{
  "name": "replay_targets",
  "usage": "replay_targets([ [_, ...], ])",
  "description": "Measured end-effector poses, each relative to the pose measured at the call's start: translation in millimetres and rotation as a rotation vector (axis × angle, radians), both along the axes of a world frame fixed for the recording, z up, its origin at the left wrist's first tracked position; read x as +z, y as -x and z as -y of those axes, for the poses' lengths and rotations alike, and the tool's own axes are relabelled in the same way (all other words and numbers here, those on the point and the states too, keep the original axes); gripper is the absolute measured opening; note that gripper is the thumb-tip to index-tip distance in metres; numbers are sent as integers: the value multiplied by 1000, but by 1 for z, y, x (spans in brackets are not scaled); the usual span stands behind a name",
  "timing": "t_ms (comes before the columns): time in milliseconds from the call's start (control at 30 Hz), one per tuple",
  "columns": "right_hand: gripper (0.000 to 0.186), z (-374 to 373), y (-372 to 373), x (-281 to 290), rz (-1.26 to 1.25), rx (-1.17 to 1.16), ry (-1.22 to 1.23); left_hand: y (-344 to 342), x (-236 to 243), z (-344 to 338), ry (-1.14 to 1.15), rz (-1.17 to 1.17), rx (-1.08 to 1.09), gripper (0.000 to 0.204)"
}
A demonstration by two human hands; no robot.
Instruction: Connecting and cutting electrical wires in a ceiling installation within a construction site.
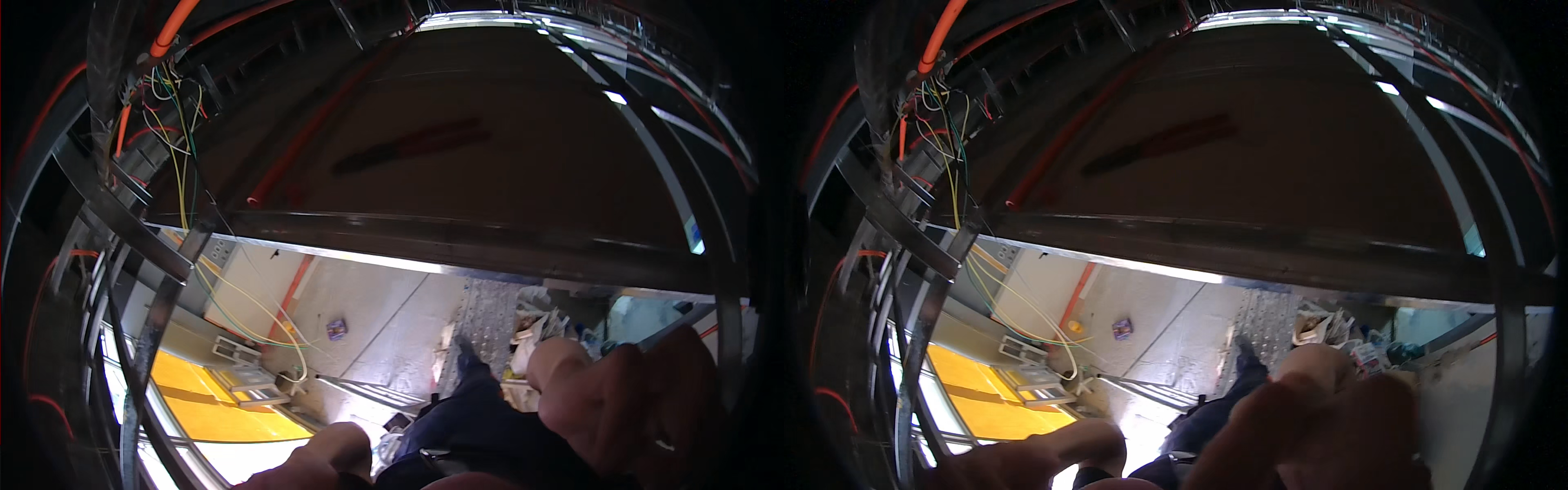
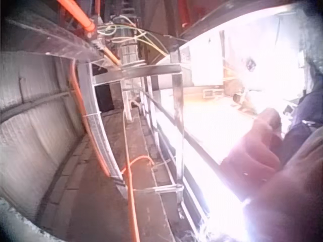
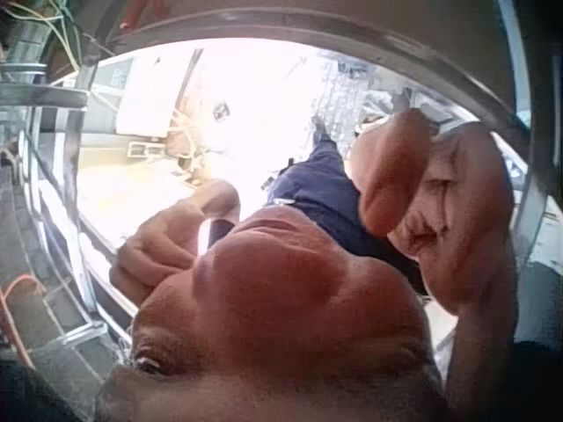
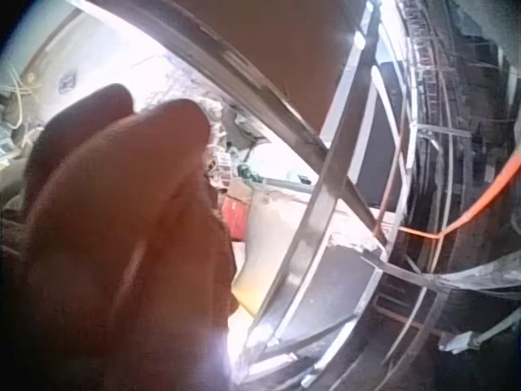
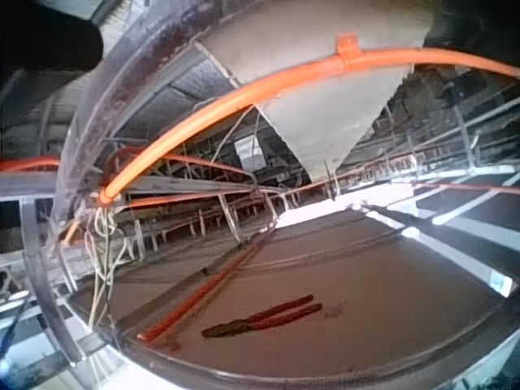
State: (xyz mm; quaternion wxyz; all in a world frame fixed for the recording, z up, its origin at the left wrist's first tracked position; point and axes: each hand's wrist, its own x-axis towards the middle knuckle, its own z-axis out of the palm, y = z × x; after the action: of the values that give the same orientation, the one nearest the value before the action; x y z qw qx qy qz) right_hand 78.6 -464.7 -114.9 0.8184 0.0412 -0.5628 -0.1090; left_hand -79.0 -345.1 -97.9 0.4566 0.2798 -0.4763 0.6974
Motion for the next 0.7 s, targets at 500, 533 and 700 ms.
replay_targets([
  [500, 35, -15, -19, -20, 166, 502, 359, 16, 6, -53, -263, -716, 15, 42],
  [533, 36, -14, -23, -23, 183, 567, 389, 16, 3, -53, -231, -712, 32, 43],
  [700, 41, -26, -38, -65, 328, 924, 606, 19, -35, -63, -68, -806, 125, 43],
])
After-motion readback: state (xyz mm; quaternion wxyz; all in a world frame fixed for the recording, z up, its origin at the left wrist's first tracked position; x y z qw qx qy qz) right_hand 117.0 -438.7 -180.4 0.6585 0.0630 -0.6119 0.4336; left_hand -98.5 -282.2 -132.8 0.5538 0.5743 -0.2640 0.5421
